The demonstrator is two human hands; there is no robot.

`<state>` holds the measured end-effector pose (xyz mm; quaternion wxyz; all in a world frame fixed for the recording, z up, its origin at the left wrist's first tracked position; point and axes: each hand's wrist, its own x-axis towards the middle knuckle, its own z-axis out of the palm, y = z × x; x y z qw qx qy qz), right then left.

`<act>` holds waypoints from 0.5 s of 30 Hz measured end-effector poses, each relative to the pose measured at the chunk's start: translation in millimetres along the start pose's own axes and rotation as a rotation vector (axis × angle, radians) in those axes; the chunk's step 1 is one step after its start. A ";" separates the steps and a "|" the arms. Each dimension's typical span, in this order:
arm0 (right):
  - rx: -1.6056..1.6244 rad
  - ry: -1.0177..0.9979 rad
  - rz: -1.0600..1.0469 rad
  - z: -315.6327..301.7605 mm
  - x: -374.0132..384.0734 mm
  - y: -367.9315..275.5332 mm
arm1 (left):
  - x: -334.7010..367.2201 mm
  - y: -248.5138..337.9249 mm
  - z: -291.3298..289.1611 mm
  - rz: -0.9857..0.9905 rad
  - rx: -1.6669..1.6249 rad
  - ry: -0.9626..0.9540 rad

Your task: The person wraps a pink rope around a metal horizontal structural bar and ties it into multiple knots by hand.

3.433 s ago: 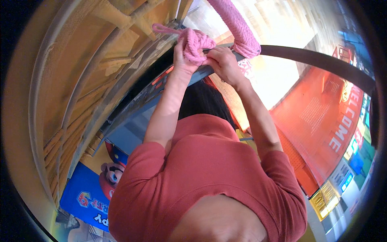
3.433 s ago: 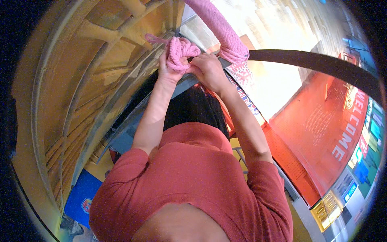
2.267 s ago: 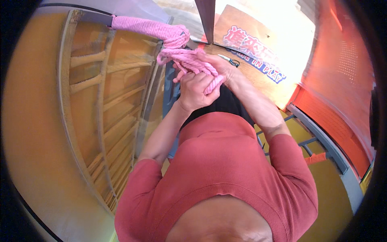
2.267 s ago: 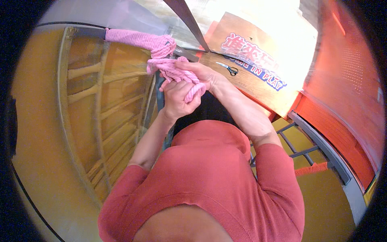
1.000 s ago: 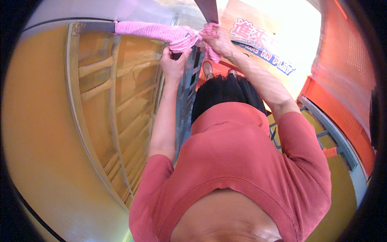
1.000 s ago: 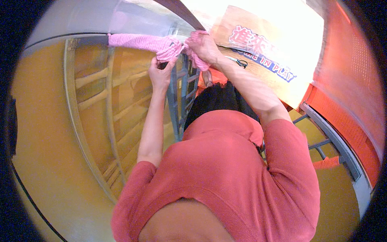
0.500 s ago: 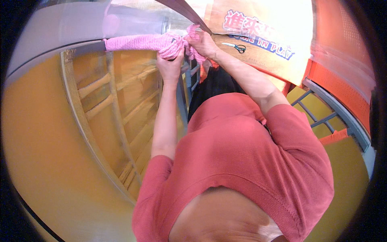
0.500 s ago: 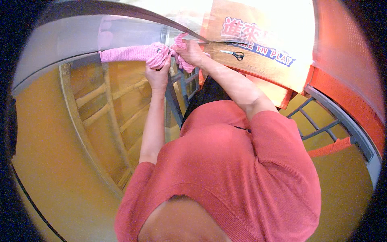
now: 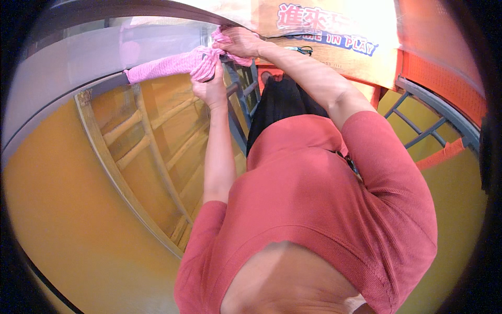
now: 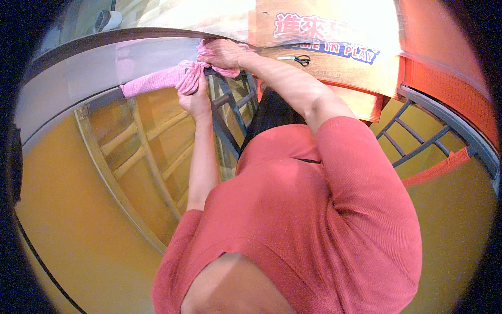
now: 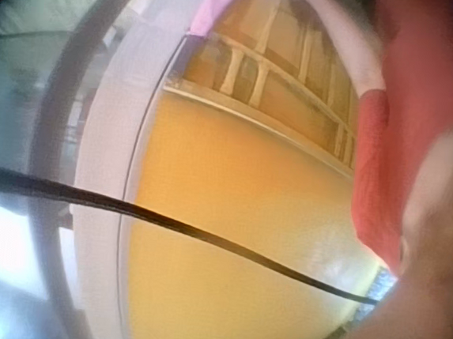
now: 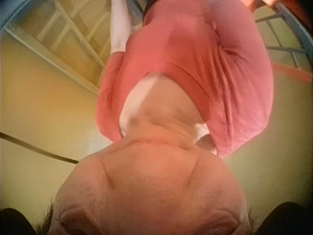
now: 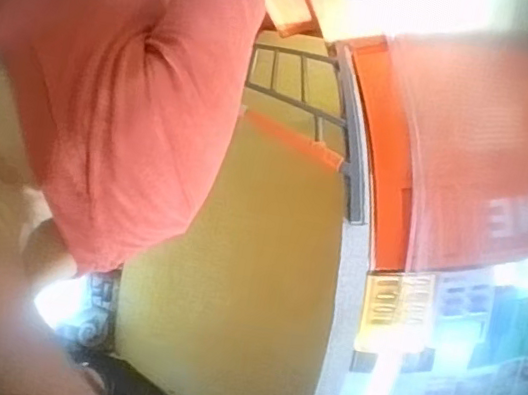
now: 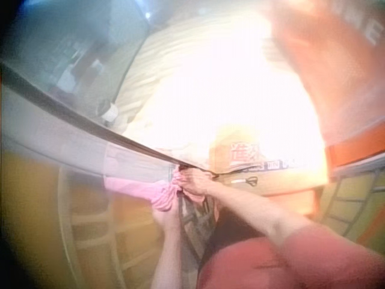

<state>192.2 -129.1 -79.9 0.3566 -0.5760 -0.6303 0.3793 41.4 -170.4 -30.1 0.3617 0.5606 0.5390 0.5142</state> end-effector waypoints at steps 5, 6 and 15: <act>-0.159 0.031 0.062 -11.3 10.4 -7.6 | 1.7 -15.3 -11.3 0.068 0.164 -0.006; -0.180 0.022 0.129 -14.9 15.4 -14.3 | 3.7 -13.0 -12.7 0.019 0.177 -0.032; -0.036 0.180 -0.010 24.4 49.2 -8.7 | 12.9 11.9 -33.8 -0.393 -0.163 -0.215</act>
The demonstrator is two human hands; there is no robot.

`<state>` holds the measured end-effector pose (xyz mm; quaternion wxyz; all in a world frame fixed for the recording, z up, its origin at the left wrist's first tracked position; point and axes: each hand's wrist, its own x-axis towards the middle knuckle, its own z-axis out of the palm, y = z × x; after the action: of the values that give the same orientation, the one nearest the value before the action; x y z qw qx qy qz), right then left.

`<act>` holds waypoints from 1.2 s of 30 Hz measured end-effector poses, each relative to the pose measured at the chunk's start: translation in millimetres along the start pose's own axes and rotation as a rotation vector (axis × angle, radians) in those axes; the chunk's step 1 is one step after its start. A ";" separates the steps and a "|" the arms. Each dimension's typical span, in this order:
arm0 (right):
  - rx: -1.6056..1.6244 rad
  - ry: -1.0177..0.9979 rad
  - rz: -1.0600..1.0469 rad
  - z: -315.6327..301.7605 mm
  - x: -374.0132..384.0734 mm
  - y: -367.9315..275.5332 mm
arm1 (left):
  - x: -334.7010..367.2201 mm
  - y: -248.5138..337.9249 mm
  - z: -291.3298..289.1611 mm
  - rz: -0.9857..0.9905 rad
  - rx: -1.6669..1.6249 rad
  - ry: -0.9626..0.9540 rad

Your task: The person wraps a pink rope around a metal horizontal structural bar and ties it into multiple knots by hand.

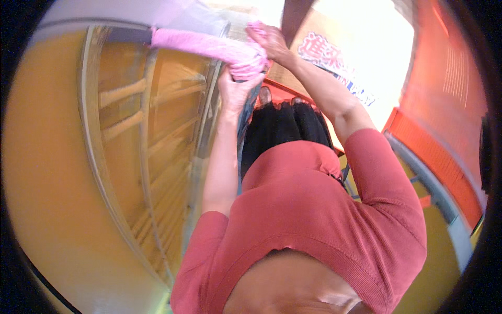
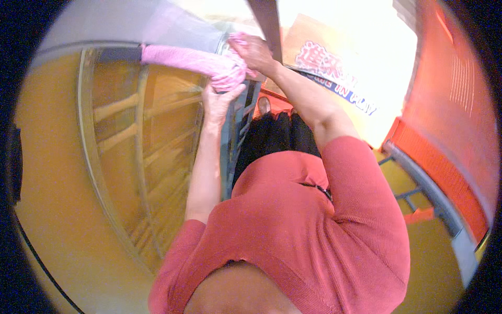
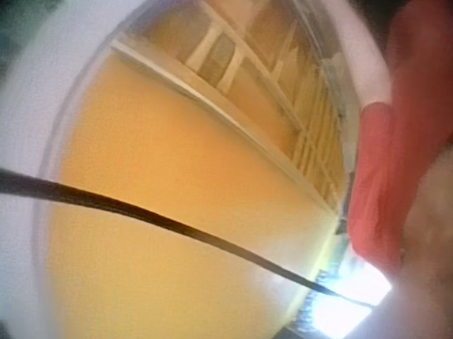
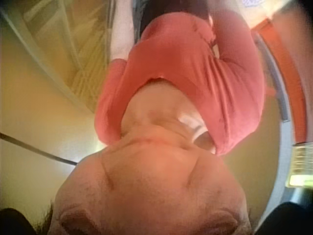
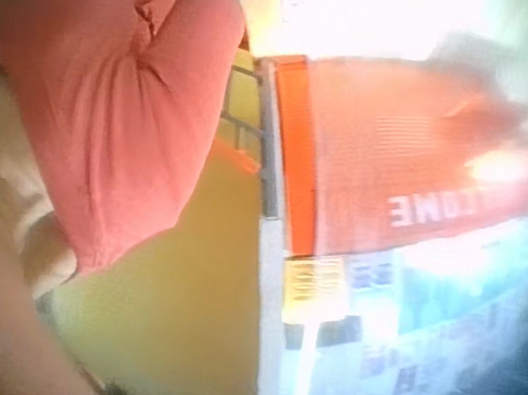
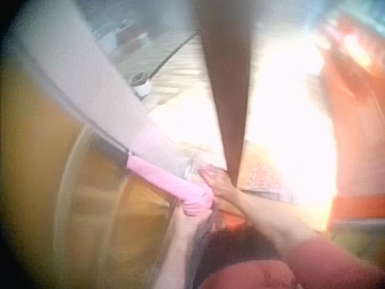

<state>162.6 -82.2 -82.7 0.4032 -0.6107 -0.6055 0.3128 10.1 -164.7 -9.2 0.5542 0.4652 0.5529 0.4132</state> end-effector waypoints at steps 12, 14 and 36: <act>0.787 -0.467 0.620 5.2 20.6 -0.4 | -0.1 -32.9 -22.6 0.141 -0.214 -0.141; 0.692 -0.534 0.702 -4.4 20.3 -33.2 | 10.1 -43.5 -35.3 -0.241 -0.569 -0.230; 0.363 -0.497 0.522 -22.2 5.9 -11.8 | 41.3 -61.4 -33.6 -0.239 -0.458 0.194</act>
<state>176.6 -79.5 -61.2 0.2527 -0.5686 -0.4439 0.6448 -24.9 -136.4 -76.9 0.6341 0.2173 0.5467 0.5018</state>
